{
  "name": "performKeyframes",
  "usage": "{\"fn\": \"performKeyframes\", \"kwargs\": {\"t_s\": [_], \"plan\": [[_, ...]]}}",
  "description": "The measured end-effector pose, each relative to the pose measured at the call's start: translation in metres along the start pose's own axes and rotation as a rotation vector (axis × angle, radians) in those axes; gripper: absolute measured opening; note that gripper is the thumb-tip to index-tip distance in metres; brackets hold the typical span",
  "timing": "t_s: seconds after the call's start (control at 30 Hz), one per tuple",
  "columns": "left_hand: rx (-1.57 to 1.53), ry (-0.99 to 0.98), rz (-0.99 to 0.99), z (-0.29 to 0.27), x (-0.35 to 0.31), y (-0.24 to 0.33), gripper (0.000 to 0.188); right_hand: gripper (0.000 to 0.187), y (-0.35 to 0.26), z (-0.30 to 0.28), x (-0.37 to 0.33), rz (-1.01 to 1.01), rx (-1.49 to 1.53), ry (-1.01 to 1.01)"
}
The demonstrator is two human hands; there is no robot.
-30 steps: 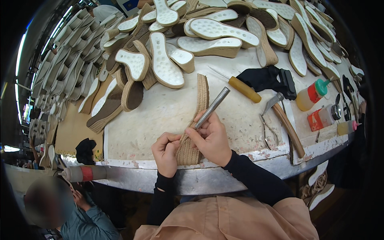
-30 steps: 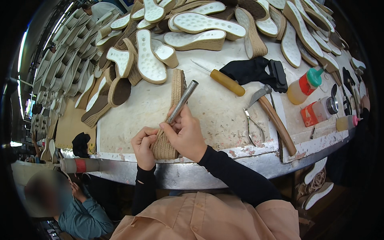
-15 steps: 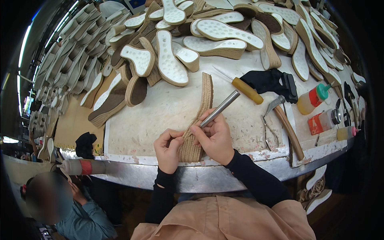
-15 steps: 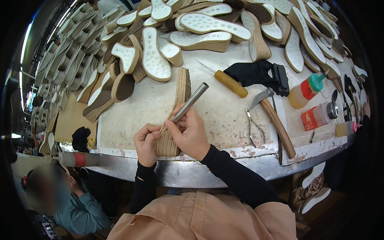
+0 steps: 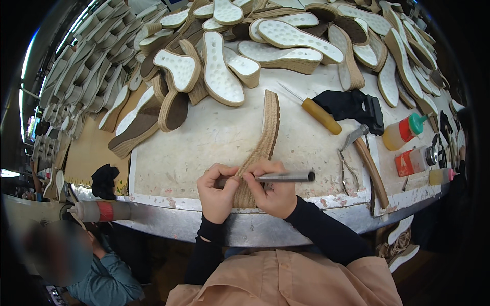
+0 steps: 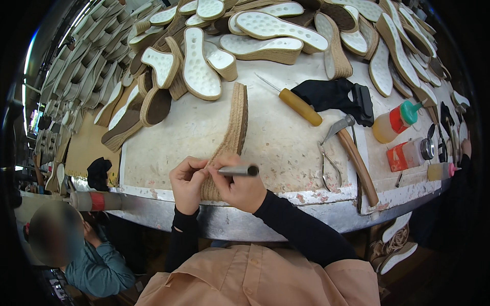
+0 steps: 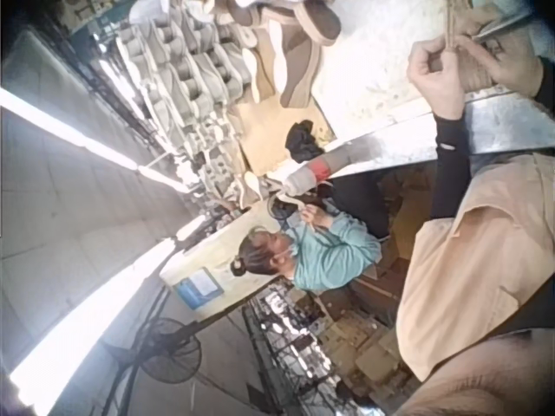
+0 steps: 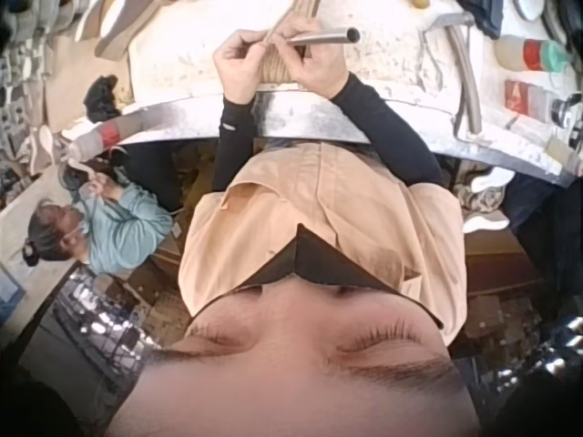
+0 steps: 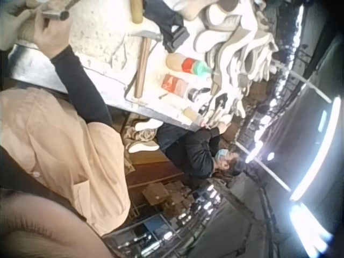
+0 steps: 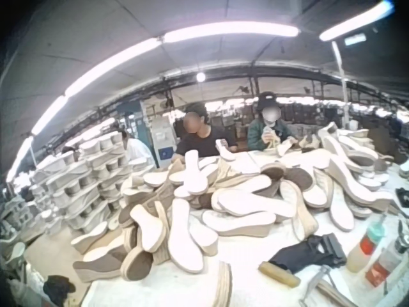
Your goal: The person uses a metal awl to repeatedly puncture and pull a cord through the side of a shoe sole. They hold the sole with one hand and manipulate the tool with the other, working on the same unit throughout the clip.
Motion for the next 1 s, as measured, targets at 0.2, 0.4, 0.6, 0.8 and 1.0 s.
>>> {"fn": "performKeyframes", "kwargs": {"t_s": [0.2, 0.4, 0.6, 0.8, 1.0], "plan": [[0.03, -0.004, 0.035, -0.002, 0.0, -0.001, 0.008, 0.025, -0.005, 0.003, -0.002, -0.148, -0.042, 0.011], [0.022, -0.004, 0.017, -0.003, -0.001, -0.004, 0.009, 0.024, -0.007, 0.006, -0.006, -0.185, 0.02, 0.08], [0.027, 0.009, 0.025, -0.002, 0.0, -0.005, 0.009, 0.029, 0.011, 0.001, -0.007, 0.065, 0.019, 0.021], [0.044, 0.004, -0.004, 0.0, 0.0, -0.003, 0.01, 0.02, 0.025, 0.001, -0.01, 0.276, 0.316, 0.123], [0.027, -0.007, -0.002, 0.0, 0.001, -0.002, 0.01, 0.023, 0.018, -0.002, -0.006, 0.238, 0.183, 0.056]]}}
Point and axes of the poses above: each hand's wrist, its own x-axis towards the middle knuckle, its own z-axis out of the palm, y = z × x, the point moved 6 cm from there along x, towards the middle knuckle, and after that the axes turned 4 degrees about z, right-handed, at the moved point
